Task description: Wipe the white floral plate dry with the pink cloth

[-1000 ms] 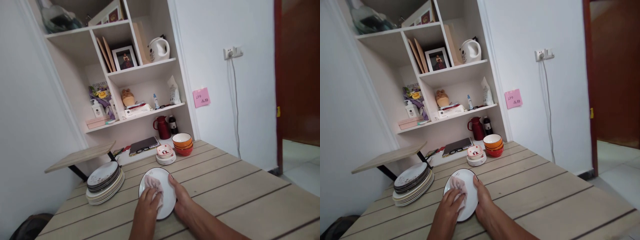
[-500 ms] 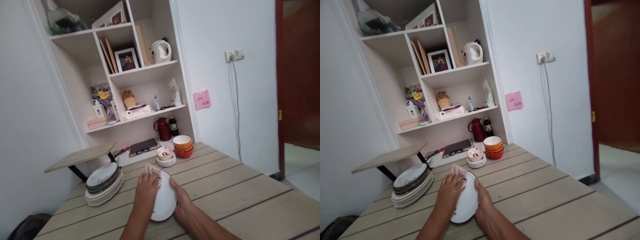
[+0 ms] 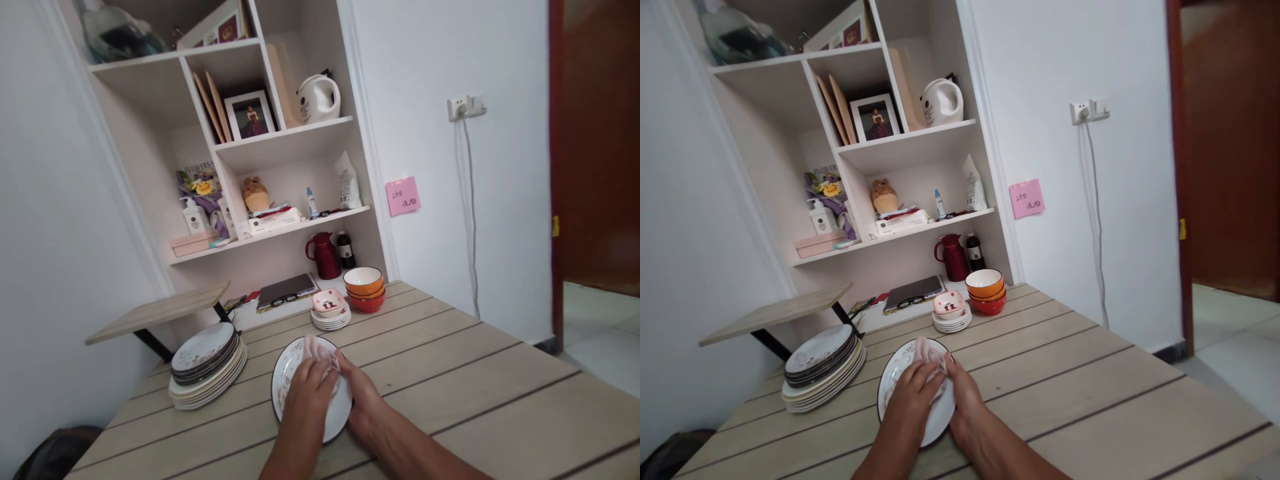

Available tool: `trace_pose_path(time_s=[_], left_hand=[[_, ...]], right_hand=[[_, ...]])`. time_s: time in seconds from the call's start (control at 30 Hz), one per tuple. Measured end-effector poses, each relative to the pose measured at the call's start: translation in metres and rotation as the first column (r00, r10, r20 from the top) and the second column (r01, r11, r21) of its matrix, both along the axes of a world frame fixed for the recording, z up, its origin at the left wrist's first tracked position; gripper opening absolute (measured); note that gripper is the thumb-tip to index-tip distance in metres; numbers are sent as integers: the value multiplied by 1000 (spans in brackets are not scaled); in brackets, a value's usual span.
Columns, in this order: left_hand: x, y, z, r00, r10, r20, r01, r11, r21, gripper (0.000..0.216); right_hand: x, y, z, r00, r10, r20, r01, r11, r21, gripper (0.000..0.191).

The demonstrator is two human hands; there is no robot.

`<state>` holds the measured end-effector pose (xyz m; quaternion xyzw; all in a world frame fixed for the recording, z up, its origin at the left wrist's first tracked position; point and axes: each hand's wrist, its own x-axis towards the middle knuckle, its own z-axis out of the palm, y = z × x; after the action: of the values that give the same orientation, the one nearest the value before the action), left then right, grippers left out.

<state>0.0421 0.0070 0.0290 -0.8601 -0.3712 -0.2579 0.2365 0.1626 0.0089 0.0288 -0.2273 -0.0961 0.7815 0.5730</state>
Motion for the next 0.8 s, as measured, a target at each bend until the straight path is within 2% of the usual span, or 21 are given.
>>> trace_pose_path(time_s=[0.07, 0.17, 0.23, 0.3, 0.43, 0.57, 0.7, 0.8], left_hand=[[5, 6, 10, 1000, 19, -8, -19, 1000, 2, 33], [2, 9, 20, 991, 132, -12, -132, 991, -2, 32], [-6, 7, 19, 975, 221, -22, -221, 975, -13, 36], [-14, 1, 14, 965, 258, -42, -258, 966, -14, 40], [-21, -19, -2, 985, 173, -11, -173, 981, -84, 40], [-14, -33, -7, 996, 56, 64, -44, 982, -182, 44], [0, -24, -5, 996, -44, 77, 56, 984, -171, 42], [10, -10, 4, 992, -97, 79, 105, 990, -98, 36]], right_hand=[[0, 1, -3, 1000, -19, -2, 19, 1000, 19, 37], [3, 3, -5, 996, -87, 10, 88, 996, -11, 38], [6, 4, -3, 992, -121, 22, 122, 992, -40, 44], [9, 5, 1, 989, -144, 33, 146, 987, -73, 49], [10, 3, 6, 992, -120, 48, 123, 989, -86, 47], [7, 0, 7, 999, 16, 34, -15, 1000, -20, 47], [5, -4, 7, 989, 142, 30, -141, 990, -30, 46], [4, -5, 7, 993, 121, -13, -121, 992, -21, 38]])
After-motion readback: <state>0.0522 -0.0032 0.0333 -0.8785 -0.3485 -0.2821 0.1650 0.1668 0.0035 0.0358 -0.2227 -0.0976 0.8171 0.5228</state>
